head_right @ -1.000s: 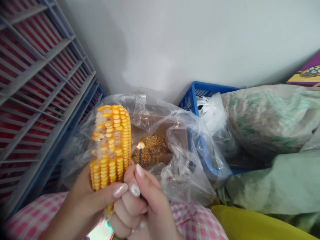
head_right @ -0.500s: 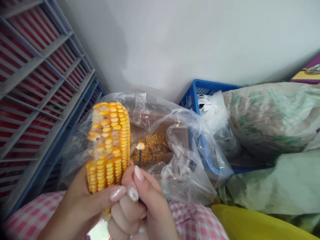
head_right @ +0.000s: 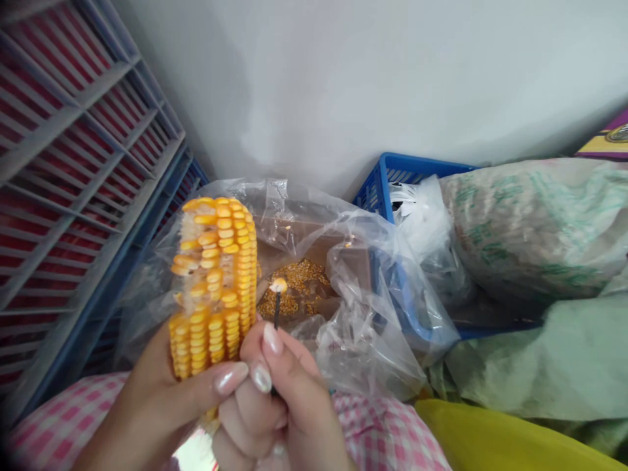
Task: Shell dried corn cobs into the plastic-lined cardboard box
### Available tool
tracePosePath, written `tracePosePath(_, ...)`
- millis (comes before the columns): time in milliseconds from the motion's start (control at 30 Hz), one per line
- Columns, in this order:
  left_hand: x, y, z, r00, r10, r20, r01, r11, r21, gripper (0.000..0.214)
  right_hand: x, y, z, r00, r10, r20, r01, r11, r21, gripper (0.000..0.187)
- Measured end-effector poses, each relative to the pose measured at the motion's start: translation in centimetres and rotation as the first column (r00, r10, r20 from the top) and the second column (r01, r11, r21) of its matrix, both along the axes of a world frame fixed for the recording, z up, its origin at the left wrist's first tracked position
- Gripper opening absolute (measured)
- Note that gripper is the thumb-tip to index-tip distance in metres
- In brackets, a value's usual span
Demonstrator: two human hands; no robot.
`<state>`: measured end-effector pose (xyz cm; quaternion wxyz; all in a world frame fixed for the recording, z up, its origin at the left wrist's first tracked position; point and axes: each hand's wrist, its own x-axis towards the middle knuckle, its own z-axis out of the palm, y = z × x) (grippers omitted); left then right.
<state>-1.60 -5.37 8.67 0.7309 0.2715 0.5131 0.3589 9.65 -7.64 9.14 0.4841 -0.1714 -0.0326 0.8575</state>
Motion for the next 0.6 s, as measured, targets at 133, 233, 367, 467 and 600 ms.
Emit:
tracePosePath(133, 0.2, 0.2, 1.0, 1.0, 0.017, -0.008, -0.018, 0.998, -0.061, 0.058, 0.1, 0.0, 0.2, 0.999, 0.036, 0.014, -0.036, 0.999, -0.022, 0.029)
tracePosePath(233, 0.5, 0.2, 1.8, 0.997, 0.059, -0.045, -0.063, 0.993, -0.101, 0.055, 0.1, -0.1, 0.0, 0.999, 0.033, -0.027, -0.033, 0.999, -0.006, 0.027)
tracePosePath(367, 0.8, 0.1, 2.2, 0.995, 0.074, -0.063, -0.08, 0.992, -0.097, 0.052, 0.1, 0.0, -0.1, 0.997, 0.024, -0.076, -0.022, 0.999, 0.023, 0.027)
tracePosePath(467, 0.8, 0.1, 2.1, 0.995, 0.072, -0.064, -0.078, 0.992, -0.097, 0.052, 0.1, 0.1, -0.1, 0.993, 0.02, -0.116, -0.016, 0.999, 0.037, 0.026)
tracePosePath(600, 0.7, 0.1, 2.1, 0.996, 0.072, -0.053, -0.077, 0.993, -0.091, 0.052, 0.1, 0.1, -0.1, 0.992, 0.017, -0.129, -0.013, 0.999, 0.034, 0.025)
